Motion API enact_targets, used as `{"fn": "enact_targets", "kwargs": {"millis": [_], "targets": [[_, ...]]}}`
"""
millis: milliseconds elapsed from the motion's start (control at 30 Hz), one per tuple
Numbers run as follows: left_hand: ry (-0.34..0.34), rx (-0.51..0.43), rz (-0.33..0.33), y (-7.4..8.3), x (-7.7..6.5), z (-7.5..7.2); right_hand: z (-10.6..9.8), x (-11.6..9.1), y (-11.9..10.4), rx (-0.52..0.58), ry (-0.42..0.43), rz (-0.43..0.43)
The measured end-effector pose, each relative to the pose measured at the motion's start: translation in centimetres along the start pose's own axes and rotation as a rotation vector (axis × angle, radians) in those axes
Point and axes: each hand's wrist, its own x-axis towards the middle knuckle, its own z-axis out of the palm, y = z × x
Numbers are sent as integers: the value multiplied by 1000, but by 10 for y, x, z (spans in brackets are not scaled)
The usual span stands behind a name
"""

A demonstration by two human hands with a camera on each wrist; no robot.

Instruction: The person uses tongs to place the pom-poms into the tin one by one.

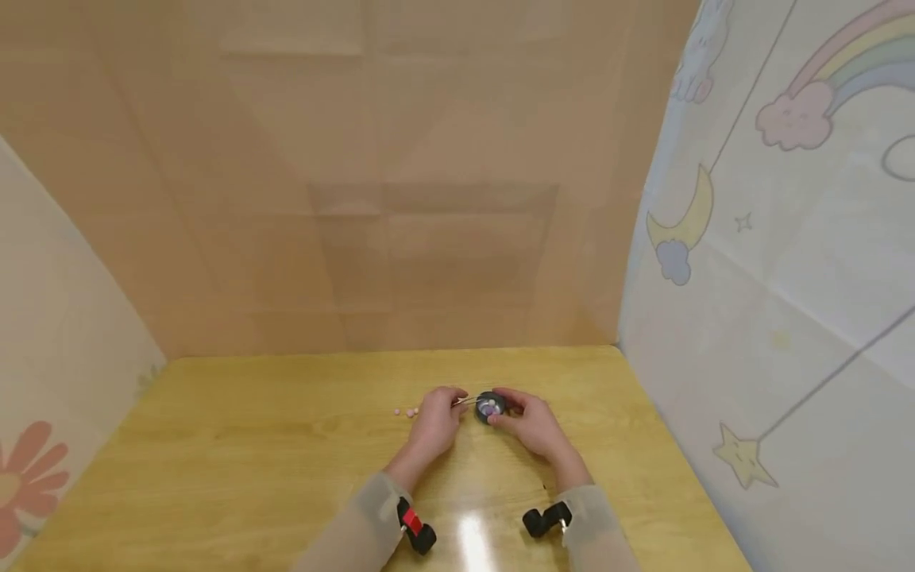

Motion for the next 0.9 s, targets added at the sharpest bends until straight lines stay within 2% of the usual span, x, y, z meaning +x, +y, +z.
{"fn": "enact_targets", "kwargs": {"millis": [133, 367, 733, 900], "targets": [[0, -14, 7, -2, -3, 0, 1, -2, 5, -2, 8, 0], [23, -115, 3, -11, -6, -9, 0, 0, 6, -1, 10, -19], [28, -282, -50, -33, -19, -39, 1, 0, 2, 8, 4, -14], [55, -282, -20, -43, -25, -54, 0, -1, 2, 0, 5, -4]]}}
